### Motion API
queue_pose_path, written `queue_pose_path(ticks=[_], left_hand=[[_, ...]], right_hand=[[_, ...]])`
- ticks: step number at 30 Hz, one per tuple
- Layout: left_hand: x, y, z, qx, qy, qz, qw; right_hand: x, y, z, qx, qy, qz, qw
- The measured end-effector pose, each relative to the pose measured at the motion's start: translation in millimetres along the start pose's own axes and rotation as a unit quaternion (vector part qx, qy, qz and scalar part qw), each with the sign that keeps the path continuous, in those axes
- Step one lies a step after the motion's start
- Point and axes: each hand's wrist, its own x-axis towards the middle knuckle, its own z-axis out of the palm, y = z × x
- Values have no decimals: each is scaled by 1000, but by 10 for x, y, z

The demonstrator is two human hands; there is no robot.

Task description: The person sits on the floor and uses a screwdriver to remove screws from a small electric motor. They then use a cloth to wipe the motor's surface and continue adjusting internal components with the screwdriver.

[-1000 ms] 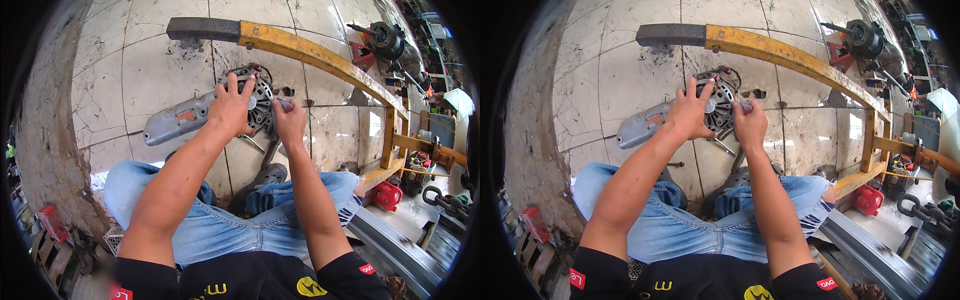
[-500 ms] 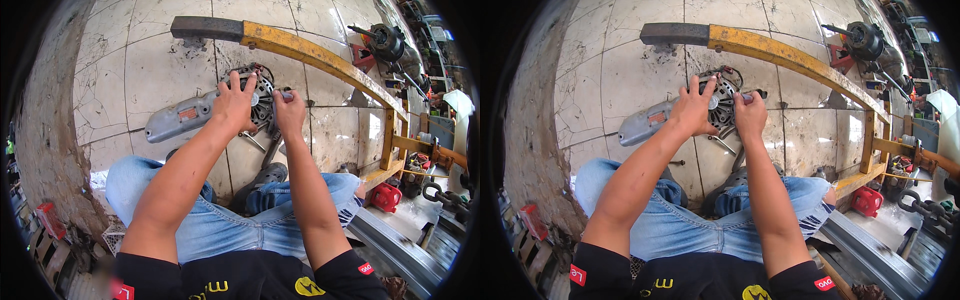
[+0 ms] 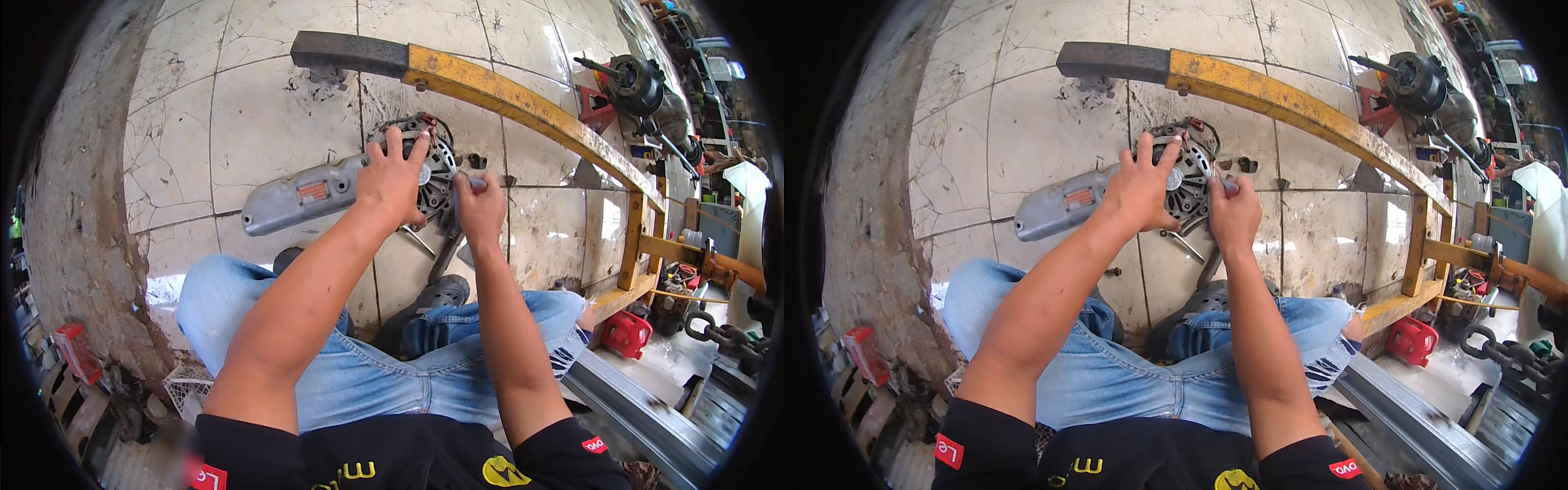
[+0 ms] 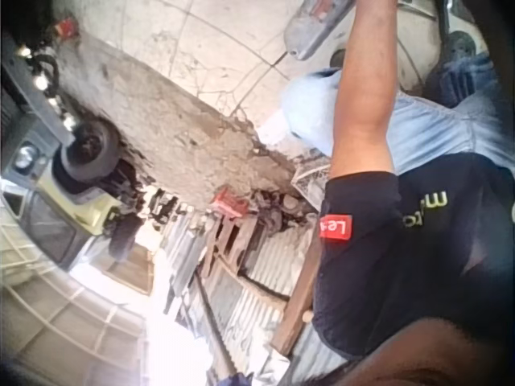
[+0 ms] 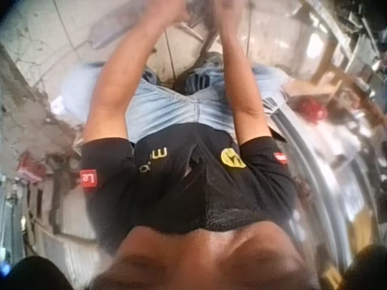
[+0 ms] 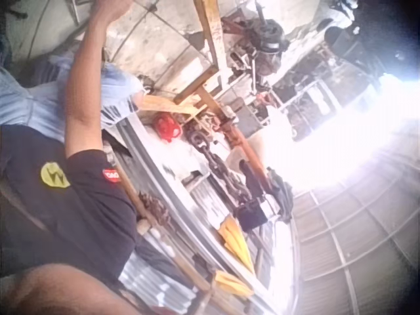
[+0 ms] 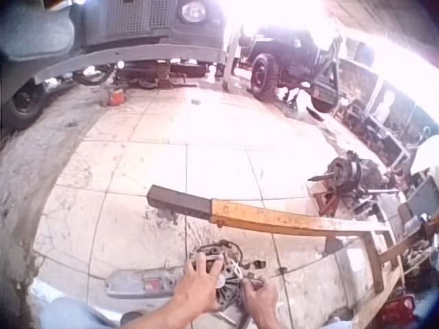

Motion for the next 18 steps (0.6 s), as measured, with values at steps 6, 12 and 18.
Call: queue_pose_path(ticks=[6,12,18], left_hand=[[20,-1,46,-9,-1,9,1000],[5,-11,21,11,-16,18,1000],[37,-4,46,5,-14,7,1000]], right_hand=[[181,-57,114,16,24,-5,1000],[-57,88,33,22,3,1,1000],[179,-98,113,24,32,-10,999]])
